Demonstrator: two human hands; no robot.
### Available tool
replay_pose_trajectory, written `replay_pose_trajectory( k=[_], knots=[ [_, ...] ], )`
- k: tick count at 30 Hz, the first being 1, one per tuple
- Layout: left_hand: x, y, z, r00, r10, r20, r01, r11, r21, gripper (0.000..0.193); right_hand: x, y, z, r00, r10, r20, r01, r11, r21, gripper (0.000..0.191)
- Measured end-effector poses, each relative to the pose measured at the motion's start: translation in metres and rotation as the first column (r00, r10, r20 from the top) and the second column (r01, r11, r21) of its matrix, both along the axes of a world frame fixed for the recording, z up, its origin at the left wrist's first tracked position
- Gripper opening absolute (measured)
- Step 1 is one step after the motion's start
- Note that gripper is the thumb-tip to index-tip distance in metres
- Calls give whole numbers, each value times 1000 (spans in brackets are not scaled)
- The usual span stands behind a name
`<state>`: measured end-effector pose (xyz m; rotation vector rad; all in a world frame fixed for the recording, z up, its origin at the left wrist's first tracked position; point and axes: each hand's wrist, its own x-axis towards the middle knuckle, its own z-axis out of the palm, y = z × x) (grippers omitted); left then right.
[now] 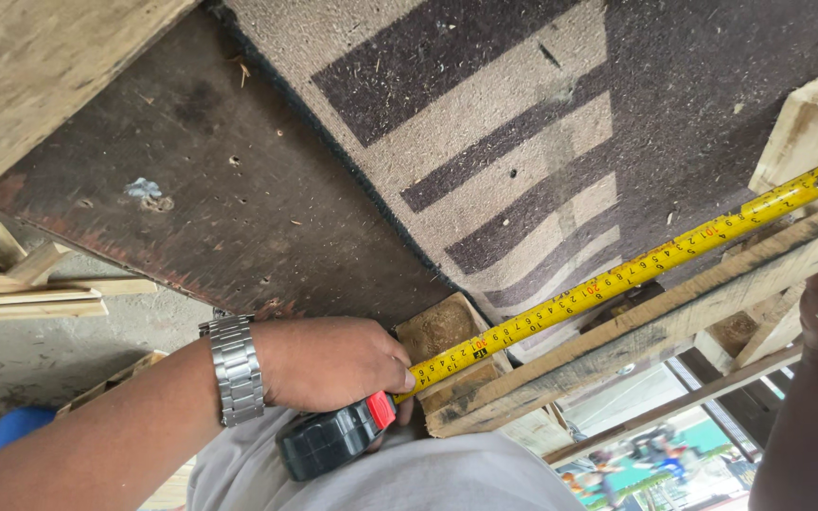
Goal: The person hammers nails into a wooden frame, measures and marks the wood with a tape measure and pencil, and continues hammering nails at marked locations. The person handles nails, a hammer, a tape measure, and a pencil while working on the wooden frame.
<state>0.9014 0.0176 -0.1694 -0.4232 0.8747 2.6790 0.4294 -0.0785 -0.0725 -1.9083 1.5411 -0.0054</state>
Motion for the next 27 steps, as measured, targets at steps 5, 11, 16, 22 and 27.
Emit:
replay_pose_trajectory(
  k=[5,11,16,22,27],
  knots=[
    [0,-9,4,1000,-20,18,20,999,39,41,-7,-2,0,993,87,-82,-88,996,-7,38],
    [1,-7,5,994,-57,88,32,964,263,39,-7,0,-1,999,32,-23,-33,999,-36,46],
    [3,-5,11,998,54,42,-63,968,241,39,-14,8,-2,986,-166,23,167,967,-195,64],
    [37,28,12,952,115,283,-47,970,-237,38,0,7,11,959,-277,-58,245,914,-323,84],
    [78,74,13,816,447,366,-279,860,-428,41,23,-2,17,781,-513,356,566,822,-57,88]
  ],
)
